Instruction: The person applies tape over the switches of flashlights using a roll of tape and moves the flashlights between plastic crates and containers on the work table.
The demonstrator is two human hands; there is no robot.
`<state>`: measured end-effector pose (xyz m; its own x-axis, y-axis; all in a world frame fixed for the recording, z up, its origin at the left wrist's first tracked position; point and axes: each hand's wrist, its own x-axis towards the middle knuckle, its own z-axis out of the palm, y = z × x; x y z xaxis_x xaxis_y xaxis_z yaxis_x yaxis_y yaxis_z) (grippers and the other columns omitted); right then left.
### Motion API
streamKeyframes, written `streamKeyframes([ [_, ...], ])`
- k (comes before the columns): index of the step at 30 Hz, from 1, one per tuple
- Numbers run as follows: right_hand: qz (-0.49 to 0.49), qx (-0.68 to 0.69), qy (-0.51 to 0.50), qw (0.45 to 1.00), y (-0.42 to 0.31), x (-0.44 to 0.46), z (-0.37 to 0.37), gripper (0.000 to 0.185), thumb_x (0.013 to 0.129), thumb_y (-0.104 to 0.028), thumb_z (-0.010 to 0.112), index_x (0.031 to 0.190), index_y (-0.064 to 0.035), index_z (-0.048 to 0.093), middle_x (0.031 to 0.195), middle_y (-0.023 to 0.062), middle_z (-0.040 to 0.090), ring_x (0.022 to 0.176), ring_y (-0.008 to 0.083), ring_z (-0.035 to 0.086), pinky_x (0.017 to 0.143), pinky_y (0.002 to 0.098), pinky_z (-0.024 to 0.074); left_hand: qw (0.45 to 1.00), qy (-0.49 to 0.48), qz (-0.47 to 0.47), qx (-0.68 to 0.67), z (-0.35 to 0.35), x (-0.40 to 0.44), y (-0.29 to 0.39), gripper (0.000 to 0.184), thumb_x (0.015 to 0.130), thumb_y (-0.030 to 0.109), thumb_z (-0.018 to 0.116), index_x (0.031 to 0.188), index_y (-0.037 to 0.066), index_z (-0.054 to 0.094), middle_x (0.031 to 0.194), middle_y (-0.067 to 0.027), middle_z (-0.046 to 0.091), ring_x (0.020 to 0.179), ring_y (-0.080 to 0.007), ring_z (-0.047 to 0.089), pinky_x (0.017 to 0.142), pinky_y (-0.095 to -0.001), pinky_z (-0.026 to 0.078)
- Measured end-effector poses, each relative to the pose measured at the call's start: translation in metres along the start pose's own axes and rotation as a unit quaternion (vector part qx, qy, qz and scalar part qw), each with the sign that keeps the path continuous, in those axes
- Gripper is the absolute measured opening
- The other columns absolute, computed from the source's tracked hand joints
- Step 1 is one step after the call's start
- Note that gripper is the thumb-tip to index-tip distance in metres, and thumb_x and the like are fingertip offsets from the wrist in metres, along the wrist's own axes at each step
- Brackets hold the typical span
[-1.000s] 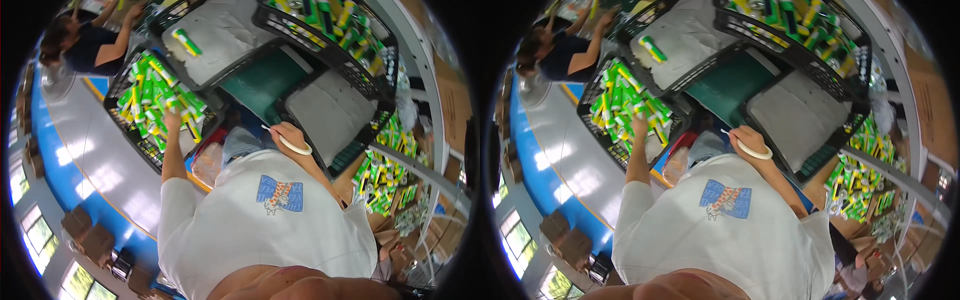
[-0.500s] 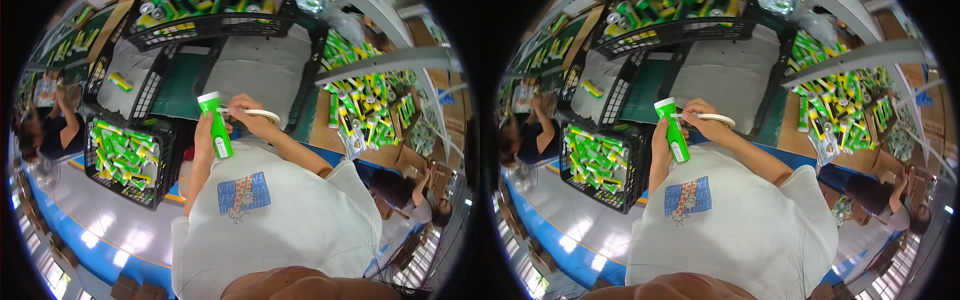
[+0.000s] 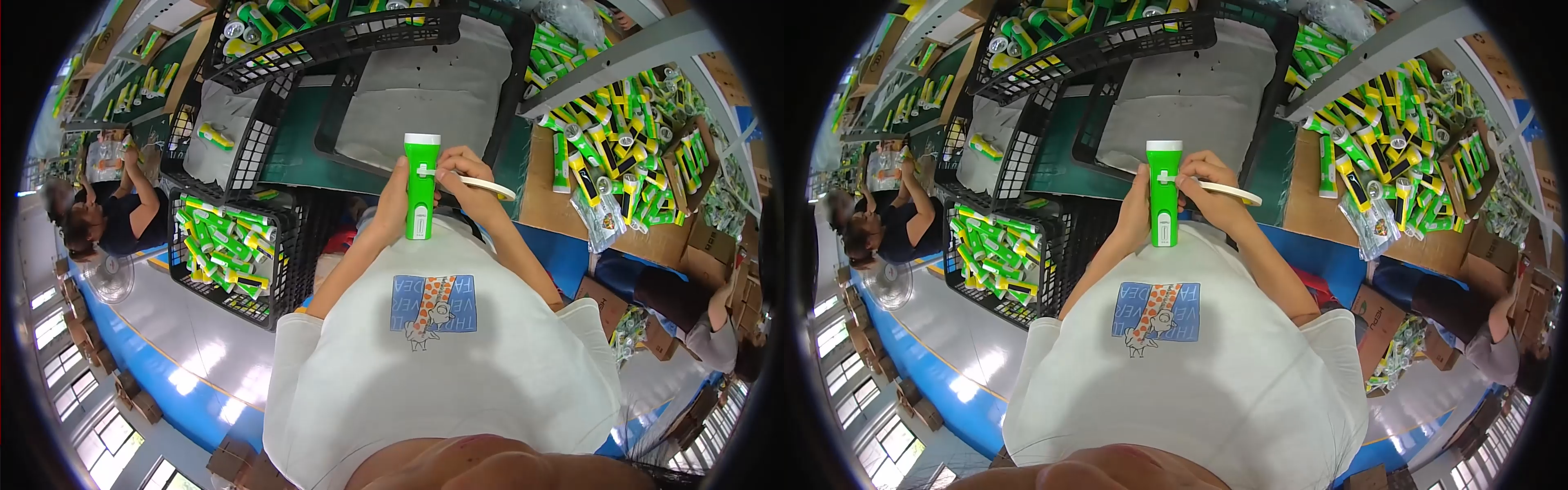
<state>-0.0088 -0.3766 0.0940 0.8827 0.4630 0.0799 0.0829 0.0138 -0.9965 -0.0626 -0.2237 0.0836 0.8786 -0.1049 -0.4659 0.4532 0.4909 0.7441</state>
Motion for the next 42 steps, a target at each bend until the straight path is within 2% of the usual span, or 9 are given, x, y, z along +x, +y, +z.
streamKeyframes([
  [15,0.001,-0.130,-0.020,0.991,0.012,0.016,0.011,0.010,0.078,-0.009,0.064,0.078,0.0006,0.062,0.088,0.0084,0.055,0.070,0.0133,0.054,0.061,0.0261,0.0422,0.982,0.061,0.121,0.134,-0.006,-0.010,-0.003,0.037,0.100,0.037,0.026,0.110,0.006,0.043,0.085,-0.0079,0.055,0.066,-0.0138,0.057,0.061,-0.0265,0.049],
  [18,0.242,0.050,-0.108,0.963,0.021,0.027,-0.009,0.016,0.085,-0.017,0.063,0.082,-0.0009,0.061,0.082,0.0040,0.060,0.070,0.0113,0.058,0.062,0.0246,0.0494,0.992,0.079,0.091,0.047,-0.005,-0.012,-0.001,0.040,0.099,0.041,0.028,0.108,0.005,0.044,0.087,-0.0085,0.055,0.064,-0.0138,0.056,0.058,-0.0271,0.048],
  [23,0.202,0.120,-0.101,0.967,0.021,0.017,-0.023,0.018,0.086,-0.018,0.062,0.083,-0.0001,0.061,0.086,0.0046,0.058,0.074,0.0108,0.058,0.064,0.0242,0.0509,0.999,0.034,0.006,0.016,0.001,-0.006,0.003,0.037,0.095,0.040,0.043,0.100,0.004,0.048,0.083,-0.0070,0.055,0.062,-0.0145,0.055,0.055,-0.0284,0.048],
  [27,0.070,0.103,0.092,0.988,0.005,-0.022,-0.033,0.017,0.085,-0.015,0.061,0.081,0.0012,0.057,0.093,0.0049,0.053,0.069,0.0119,0.056,0.060,0.0239,0.0487,0.991,0.015,-0.060,-0.121,0.037,0.015,0.001,0.034,0.092,0.037,0.049,0.101,0.004,0.047,0.079,-0.0051,0.053,0.056,-0.0133,0.050,0.051,-0.0259,0.046],
  [29,0.111,0.186,0.369,0.904,0.017,-0.065,-0.087,0.018,0.086,-0.022,0.060,0.087,-0.0039,0.060,0.080,0.0037,0.055,0.065,0.0109,0.055,0.058,0.0240,0.0483,0.939,-0.039,-0.029,-0.340,0.017,0.051,0.027,0.032,0.095,0.041,0.039,0.094,0.009,0.045,0.078,-0.0008,0.049,0.053,-0.0083,0.047,0.049,-0.0245,0.044],
  [33,0.228,0.005,0.431,0.873,0.044,-0.160,-0.146,0.023,0.089,-0.026,0.056,0.091,-0.0028,0.060,0.078,0.0046,0.059,0.068,0.0112,0.057,0.058,0.0232,0.0486,0.950,-0.207,-0.221,0.071,0.118,0.090,-0.017,0.031,0.092,0.035,0.050,0.098,0.005,0.053,0.080,-0.0089,0.058,0.066,-0.0168,0.059,0.059,-0.0310,0.052],
  [36,0.274,0.051,0.435,0.856,0.050,-0.182,-0.140,0.022,0.088,-0.023,0.058,0.094,-0.0019,0.059,0.087,0.0058,0.060,0.080,0.0129,0.060,0.066,0.0267,0.0537,0.903,-0.298,-0.309,0.027,0.205,0.166,-0.079,0.023,0.089,0.019,0.053,0.099,-0.002,0.053,0.086,-0.0128,0.060,0.075,-0.0255,0.061,0.071,-0.0386,0.052],
  [37,0.231,0.051,0.458,0.857,0.050,-0.185,-0.135,0.018,0.090,-0.024,0.056,0.090,-0.0060,0.059,0.077,0.0043,0.061,0.059,0.0106,0.058,0.050,0.0225,0.0474,0.917,-0.274,-0.282,0.065,0.237,0.194,-0.092,0.022,0.087,0.014,0.055,0.100,-0.002,0.051,0.089,-0.0146,0.059,0.078,-0.0276,0.061,0.073,-0.0398,0.052],
  [42,0.228,0.017,0.508,0.830,0.084,-0.204,-0.136,0.014,0.087,-0.018,0.059,0.087,-0.0042,0.060,0.076,0.0033,0.059,0.066,0.0089,0.057,0.055,0.0206,0.0492,0.958,-0.284,-0.024,0.042,0.323,0.335,-0.127,0.037,0.071,0.004,0.064,0.105,0.005,0.048,0.091,-0.0082,0.055,0.080,-0.0209,0.057,0.069,-0.0369,0.048],
])
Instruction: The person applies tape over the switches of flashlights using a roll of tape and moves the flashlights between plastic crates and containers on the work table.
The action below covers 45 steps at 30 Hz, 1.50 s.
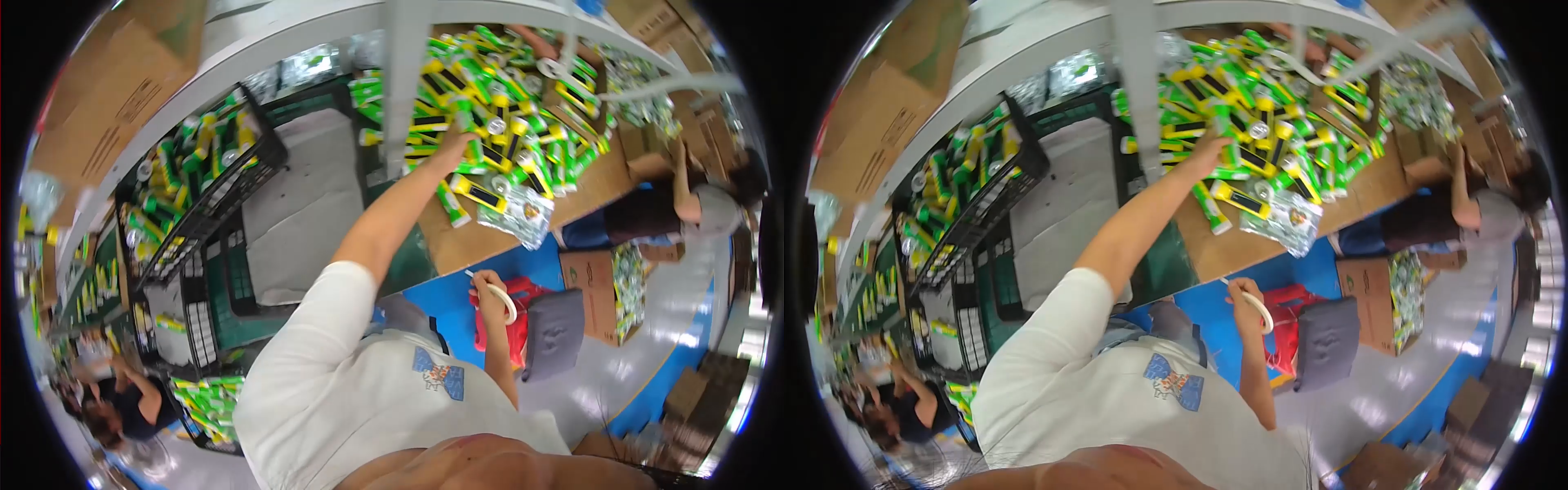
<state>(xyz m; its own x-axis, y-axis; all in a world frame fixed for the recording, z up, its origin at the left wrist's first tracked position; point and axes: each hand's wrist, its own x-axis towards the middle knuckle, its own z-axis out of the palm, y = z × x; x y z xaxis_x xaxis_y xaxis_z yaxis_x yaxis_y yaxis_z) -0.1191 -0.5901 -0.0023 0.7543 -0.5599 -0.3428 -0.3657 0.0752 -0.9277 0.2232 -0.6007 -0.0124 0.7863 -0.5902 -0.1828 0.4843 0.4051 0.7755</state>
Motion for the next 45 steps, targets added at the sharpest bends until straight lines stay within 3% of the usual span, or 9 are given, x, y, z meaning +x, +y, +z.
streamKeyframes([
  [5,-0.051,-0.087,-0.042,0.994,0.019,0.011,0.016,0.018,0.087,-0.018,0.059,0.087,0.0001,0.060,0.076,0.0053,0.059,0.067,0.0110,0.057,0.058,0.0217,0.0502,0.962,-0.005,0.143,0.231,-0.027,-0.039,-0.023,0.078,0.071,0.004,0.063,0.139,0.001,0.025,0.141,-0.0168,0.033,0.131,-0.0239,0.030,0.109,-0.0318,0.021],
  [9,-0.060,-0.116,-0.100,0.986,-0.013,0.018,0.053,0.017,0.085,-0.018,0.060,0.083,-0.0008,0.059,0.072,0.0045,0.055,0.060,0.0098,0.051,0.054,0.0239,0.0445,0.986,-0.006,0.135,0.101,-0.062,-0.230,0.033,0.038,0.085,0.000,0.053,0.123,0.002,0.046,0.103,-0.0105,0.058,0.088,-0.0165,0.060,0.078,-0.0285,0.050],
  [12,-0.019,-0.051,-0.218,0.974,-0.050,0.040,0.082,0.017,0.087,-0.020,0.059,0.086,-0.0028,0.058,0.072,0.0039,0.057,0.061,0.0095,0.053,0.055,0.0223,0.0437,0.952,0.232,0.122,0.157,-0.124,-0.347,0.078,0.030,0.083,-0.004,0.048,0.112,0.002,0.053,0.088,-0.0075,0.061,0.080,-0.0149,0.061,0.075,-0.0294,0.052],
  [16,-0.147,-0.058,-0.326,0.932,-0.121,0.069,0.170,0.019,0.089,-0.023,0.056,0.089,-0.0033,0.058,0.076,0.0033,0.058,0.067,0.0106,0.056,0.057,0.0230,0.0462,0.774,0.530,0.221,0.265,-0.225,-0.471,0.156,0.019,0.085,-0.004,0.045,0.099,0.002,0.057,0.082,-0.0072,0.063,0.072,-0.0133,0.060,0.064,-0.0245,0.048],
  [21,-0.441,-0.152,-0.245,0.850,-0.216,0.109,0.333,0.019,0.090,-0.022,0.054,0.091,-0.0038,0.058,0.078,0.0072,0.059,0.076,0.0144,0.052,0.071,0.0292,0.0435,0.501,0.638,0.262,0.522,-0.311,-0.548,0.280,0.017,0.080,0.004,0.053,0.096,0.002,0.059,0.090,-0.0130,0.063,0.086,-0.0269,0.060,0.076,-0.0333,0.046],
  [24,-0.449,-0.232,-0.251,0.826,-0.239,0.177,0.427,0.030,0.090,-0.032,0.051,0.095,-0.0037,0.059,0.083,0.0088,0.060,0.079,0.0232,0.056,0.074,0.0314,0.0433,0.382,0.674,0.208,0.597,-0.384,-0.560,0.337,0.039,0.075,0.015,0.060,0.111,0.002,0.053,0.112,-0.0182,0.055,0.104,-0.0351,0.051,0.091,-0.0420,0.040],
  [28,-0.322,-0.287,-0.333,0.838,-0.256,0.230,0.490,0.030,0.087,-0.029,0.057,0.101,-0.0028,0.059,0.096,0.0043,0.061,0.094,0.0152,0.053,0.086,0.0264,0.0364,0.576,0.659,0.056,0.481,-0.487,-0.548,0.375,0.064,0.067,0.034,0.071,0.115,-0.004,0.052,0.102,-0.0221,0.061,0.094,-0.0343,0.060,0.081,-0.0382,0.047],
  [34,-0.272,-0.185,-0.264,0.907,-0.253,0.243,0.514,0.031,0.084,-0.026,0.061,0.107,-0.0047,0.060,0.101,0.0042,0.060,0.097,0.0150,0.052,0.089,0.0270,0.0355,0.778,0.532,0.162,0.291,-0.525,-0.549,0.381,0.044,0.067,0.003,0.055,0.111,0.003,0.061,0.086,-0.0136,0.065,0.079,-0.0189,0.061,0.072,-0.0297,0.047],
  [45,-0.223,0.045,-0.387,0.893,-0.278,0.142,0.577,0.028,0.079,-0.006,0.067,0.106,-0.0033,0.058,0.105,0.0052,0.059,0.099,0.0152,0.054,0.089,0.0286,0.0417,0.741,0.549,0.248,0.296,-0.580,-0.642,0.411,0.062,0.057,-0.008,0.050,0.119,-0.004,0.056,0.099,-0.0093,0.063,0.083,-0.0182,0.058,0.071,-0.0274,0.046],
])
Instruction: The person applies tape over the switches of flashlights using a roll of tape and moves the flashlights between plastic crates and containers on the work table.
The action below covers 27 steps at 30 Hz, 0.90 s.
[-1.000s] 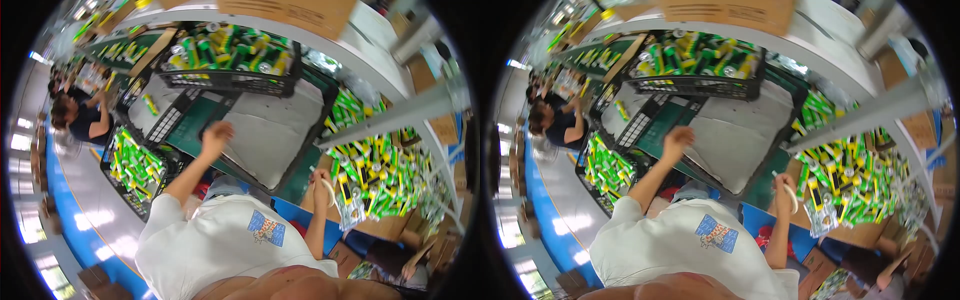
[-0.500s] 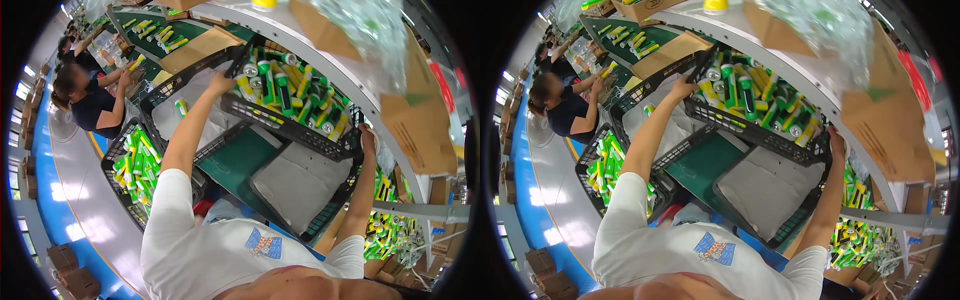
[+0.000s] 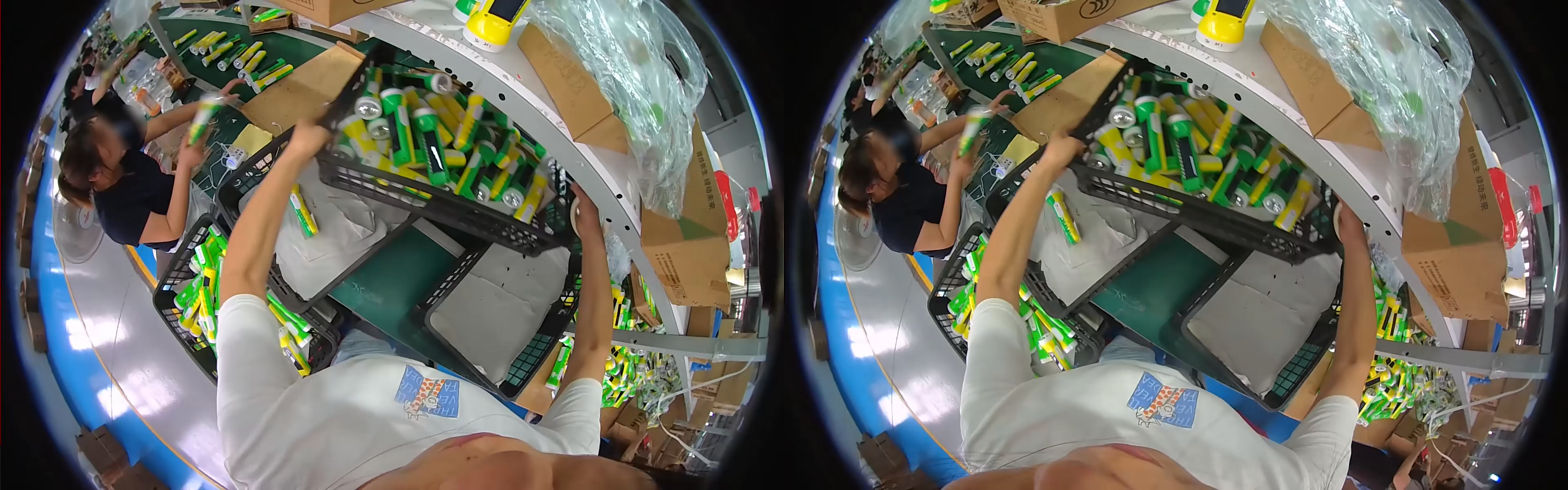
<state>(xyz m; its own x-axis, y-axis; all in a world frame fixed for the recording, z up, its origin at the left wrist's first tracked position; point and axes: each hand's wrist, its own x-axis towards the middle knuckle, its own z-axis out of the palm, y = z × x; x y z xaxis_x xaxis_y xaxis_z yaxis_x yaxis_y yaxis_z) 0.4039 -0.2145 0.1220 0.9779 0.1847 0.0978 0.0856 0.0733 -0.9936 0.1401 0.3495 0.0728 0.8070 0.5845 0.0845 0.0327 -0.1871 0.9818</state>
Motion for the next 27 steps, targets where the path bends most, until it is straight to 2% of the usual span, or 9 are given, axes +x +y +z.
streamKeyframes([
  [3,-0.004,-0.025,-0.037,0.999,0.030,0.042,0.033,0.028,0.078,-0.006,0.067,0.105,-0.0045,0.058,0.099,0.0038,0.059,0.096,0.0148,0.054,0.089,0.0278,0.0399,0.994,0.030,-0.102,-0.034,-0.037,-0.011,0.038,0.041,0.061,-0.005,0.049,0.099,-0.006,0.064,0.077,-0.0075,0.062,0.063,-0.0166,0.056,0.056,-0.0285,0.044],
  [8,0.032,-0.147,-0.095,0.984,0.060,0.036,0.118,0.029,0.083,-0.023,0.063,0.101,-0.0004,0.060,0.094,0.0054,0.061,0.096,0.0157,0.051,0.088,0.0288,0.0363,0.993,0.072,-0.093,0.030,-0.096,0.028,-0.008,0.018,0.065,0.000,0.055,0.081,-0.005,0.062,0.062,-0.0088,0.057,0.052,-0.0175,0.052,0.046,-0.0276,0.039],
  [10,0.034,-0.166,-0.088,0.982,0.074,0.044,0.118,0.031,0.085,-0.028,0.060,0.100,-0.0012,0.060,0.093,0.0053,0.060,0.094,0.0154,0.051,0.087,0.0282,0.0353,0.992,0.057,-0.090,0.069,-0.113,0.062,-0.059,0.028,0.066,0.003,0.053,0.090,-0.006,0.064,0.070,-0.0052,0.059,0.060,-0.0162,0.054,0.052,-0.0311,0.042],
  [15,0.096,-0.168,-0.139,0.971,0.020,0.016,0.132,0.025,0.086,-0.023,0.059,0.102,-0.0031,0.058,0.093,0.0004,0.057,0.090,0.0107,0.050,0.082,0.0222,0.0353,0.989,0.036,-0.106,0.093,-0.108,0.051,-0.018,0.026,0.071,0.005,0.056,0.095,0.001,0.064,0.074,-0.0037,0.061,0.066,-0.0121,0.054,0.056,-0.0259,0.041],
  [20,0.058,-0.307,-0.058,0.948,0.008,0.002,0.121,0.027,0.086,-0.028,0.057,0.098,-0.0039,0.059,0.087,0.0011,0.057,0.081,0.0109,0.051,0.070,0.0242,0.0390,0.983,0.080,0.023,0.166,-0.108,0.044,-0.028,0.031,0.073,0.011,0.061,0.103,0.001,0.063,0.083,-0.0077,0.064,0.077,-0.0155,0.060,0.069,-0.0275,0.046],
  [22,0.007,-0.323,-0.047,0.945,0.003,-0.017,0.103,0.038,0.086,-0.036,0.055,0.102,-0.0023,0.060,0.094,0.0096,0.063,0.089,0.0202,0.056,0.080,0.0313,0.0408,0.928,0.189,0.129,0.294,-0.110,0.041,-0.046,0.041,0.076,0.018,0.062,0.113,0.001,0.057,0.099,-0.0153,0.065,0.087,-0.0260,0.063,0.078,-0.0326,0.048],
  [23,-0.055,-0.332,-0.046,0.940,0.012,-0.022,0.083,0.037,0.086,-0.037,0.055,0.099,-0.0036,0.061,0.089,0.0085,0.063,0.084,0.0189,0.056,0.077,0.0300,0.0416,0.915,0.235,0.136,0.297,-0.095,0.013,-0.020,0.042,0.079,0.018,0.061,0.116,0.001,0.054,0.105,-0.0174,0.063,0.091,-0.0296,0.062,0.080,-0.0356,0.047],
  [24,-0.016,-0.311,-0.056,0.949,-0.017,-0.063,0.086,0.035,0.086,-0.038,0.055,0.096,-0.0056,0.062,0.079,0.0066,0.062,0.076,0.0166,0.056,0.071,0.0295,0.0428,0.874,0.278,0.265,0.298,-0.069,-0.030,0.013,0.038,0.081,0.014,0.059,0.116,0.000,0.054,0.109,-0.0181,0.060,0.095,-0.0294,0.060,0.082,-0.0365,0.047],
  [27,-0.009,-0.408,-0.051,0.911,-0.022,-0.143,0.028,0.026,0.083,-0.032,0.057,0.079,-0.0070,0.056,0.066,0.0059,0.060,0.061,0.0176,0.056,0.058,0.0331,0.0438,0.898,0.239,0.253,0.269,0.004,-0.164,0.046,0.028,0.082,0.003,0.055,0.109,-0.003,0.055,0.107,-0.0175,0.059,0.095,-0.0275,0.058,0.084,-0.0359,0.044],
])
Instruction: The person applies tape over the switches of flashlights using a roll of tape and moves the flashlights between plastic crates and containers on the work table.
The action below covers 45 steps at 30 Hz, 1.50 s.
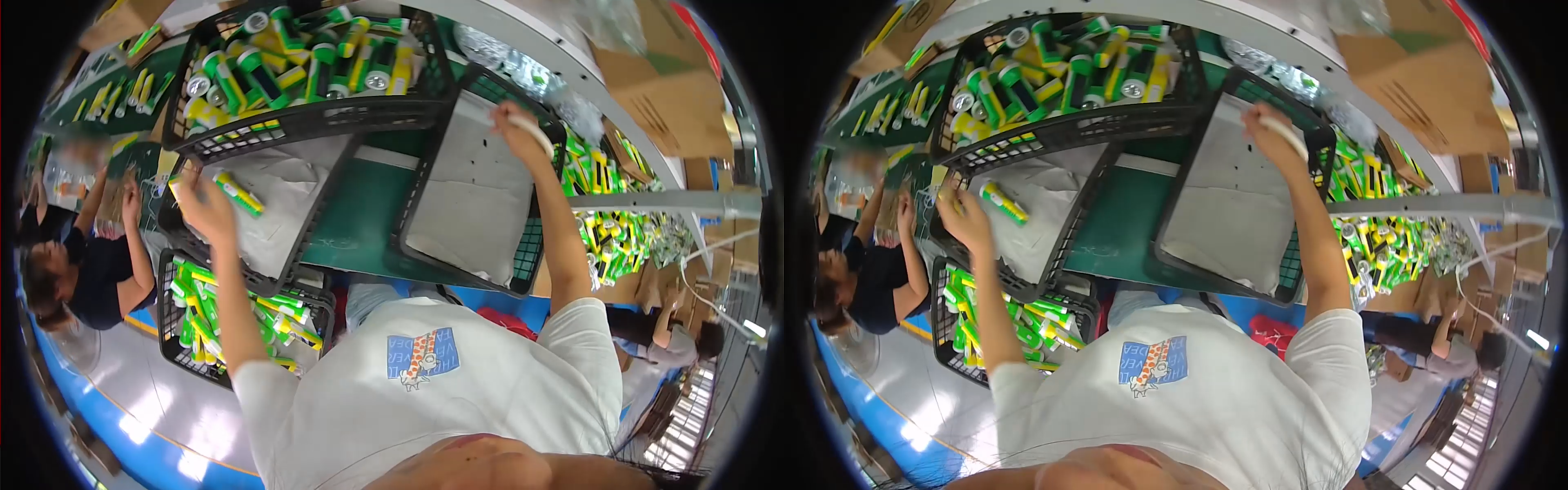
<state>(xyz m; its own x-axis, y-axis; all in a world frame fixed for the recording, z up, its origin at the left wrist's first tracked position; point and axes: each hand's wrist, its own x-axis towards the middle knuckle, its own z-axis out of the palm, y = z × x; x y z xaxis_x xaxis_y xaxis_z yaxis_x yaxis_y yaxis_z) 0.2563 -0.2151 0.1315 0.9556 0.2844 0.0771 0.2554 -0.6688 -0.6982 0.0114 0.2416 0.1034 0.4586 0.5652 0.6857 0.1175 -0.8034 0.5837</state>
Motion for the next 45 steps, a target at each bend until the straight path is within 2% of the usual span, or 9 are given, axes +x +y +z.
streamKeyframes([
  [5,0.008,-0.303,0.004,0.953,0.150,-0.108,-0.063,0.025,0.083,-0.027,0.057,0.076,-0.0033,0.056,0.073,0.0150,0.060,0.077,0.0344,0.059,0.067,0.0426,0.0456,0.860,-0.334,-0.295,-0.248,0.013,-0.220,0.133,0.040,0.080,0.000,0.057,0.118,0.002,0.047,0.116,-0.0123,0.052,0.106,-0.0236,0.052,0.091,-0.0352,0.043],
  [9,0.032,-0.317,0.046,0.947,0.188,-0.147,-0.089,0.019,0.082,-0.019,0.057,0.076,-0.0015,0.057,0.084,0.0197,0.059,0.082,0.0375,0.057,0.072,0.0448,0.0465,0.611,-0.367,-0.622,-0.326,0.044,-0.334,0.221,0.096,0.074,0.045,0.072,0.140,0.006,0.014,0.139,-0.0162,0.027,0.117,-0.0285,0.042,0.085,-0.0456,0.045],
  [14,-0.188,-0.268,0.031,0.944,0.257,-0.188,-0.075,0.008,0.075,-0.015,0.060,0.077,-0.0068,0.061,0.086,0.0108,0.062,0.090,0.0290,0.057,0.090,0.0465,0.0354,0.685,-0.293,-0.599,-0.295,0.111,-0.435,0.294,0.097,0.069,0.021,0.073,0.139,0.001,0.010,0.126,-0.0167,0.039,0.109,-0.0237,0.044,0.085,-0.0354,0.043],
  [18,-0.179,-0.216,0.008,0.960,0.281,-0.207,-0.096,0.016,0.075,-0.019,0.059,0.070,-0.0046,0.056,0.076,0.0122,0.059,0.081,0.0319,0.057,0.083,0.0435,0.0431,0.712,-0.153,-0.646,-0.229,0.123,-0.456,0.316,0.084,0.062,0.003,0.059,0.136,-0.002,0.020,0.093,-0.0159,0.056,0.067,-0.0232,0.057,0.051,-0.0329,0.045],
  [23,-0.252,-0.114,0.030,0.960,0.310,-0.228,-0.134,0.013,0.080,-0.016,0.060,0.081,-0.0036,0.058,0.107,0.0157,0.059,0.102,0.0355,0.051,0.090,0.0450,0.0383,0.733,-0.113,-0.622,-0.250,0.036,-0.488,0.301,0.072,0.055,0.000,0.060,0.125,0.005,0.043,0.069,-0.0062,0.054,0.056,-0.0169,0.051,0.040,-0.0318,0.037],
  [29,-0.260,-0.134,0.025,0.956,0.293,-0.214,-0.127,0.015,0.084,-0.018,0.057,0.085,-0.0029,0.057,0.117,0.0186,0.054,0.111,0.0381,0.047,0.095,0.0458,0.0366,0.678,-0.012,-0.675,-0.291,-0.113,-0.546,0.258,0.039,0.057,-0.008,0.053,0.095,-0.003,0.053,0.070,-0.0101,0.051,0.050,-0.0253,0.052,0.045,-0.0362,0.046],
  [33,-0.060,0.010,-0.267,0.962,0.286,-0.211,-0.102,0.027,0.087,-0.027,0.053,0.090,-0.0007,0.057,0.083,0.0143,0.060,0.081,0.0246,0.056,0.075,0.0340,0.0425,0.680,0.111,-0.676,-0.261,-0.182,-0.569,0.302,0.046,0.057,-0.009,0.048,0.101,-0.004,0.054,0.073,-0.0119,0.054,0.048,-0.0236,0.051,0.045,-0.0345,0.045],
  [40,-0.029,0.140,-0.372,0.917,0.254,-0.261,-0.066,0.019,0.088,-0.020,0.055,0.078,-0.0029,0.054,0.071,-0.0025,0.051,0.070,0.0070,0.041,0.065,0.0223,0.0317,0.683,0.131,-0.677,-0.240,-0.252,-0.665,0.316,0.073,0.056,-0.010,0.042,0.129,0.000,0.040,0.113,-0.0149,0.057,0.060,-0.0248,0.056,0.054,-0.0321,0.048],
  [45,-0.015,0.247,-0.411,0.877,0.201,-0.318,-0.054,0.019,0.086,-0.014,0.057,0.071,-0.0028,0.053,0.068,-0.0029,0.049,0.074,0.0068,0.044,0.086,0.0218,0.0354,0.679,0.214,-0.666,-0.222,-0.328,-0.688,0.348,0.074,0.057,-0.010,0.041,0.130,-0.001,0.044,0.113,-0.0113,0.059,0.068,-0.0200,0.056,0.060,-0.0277,0.048],
])
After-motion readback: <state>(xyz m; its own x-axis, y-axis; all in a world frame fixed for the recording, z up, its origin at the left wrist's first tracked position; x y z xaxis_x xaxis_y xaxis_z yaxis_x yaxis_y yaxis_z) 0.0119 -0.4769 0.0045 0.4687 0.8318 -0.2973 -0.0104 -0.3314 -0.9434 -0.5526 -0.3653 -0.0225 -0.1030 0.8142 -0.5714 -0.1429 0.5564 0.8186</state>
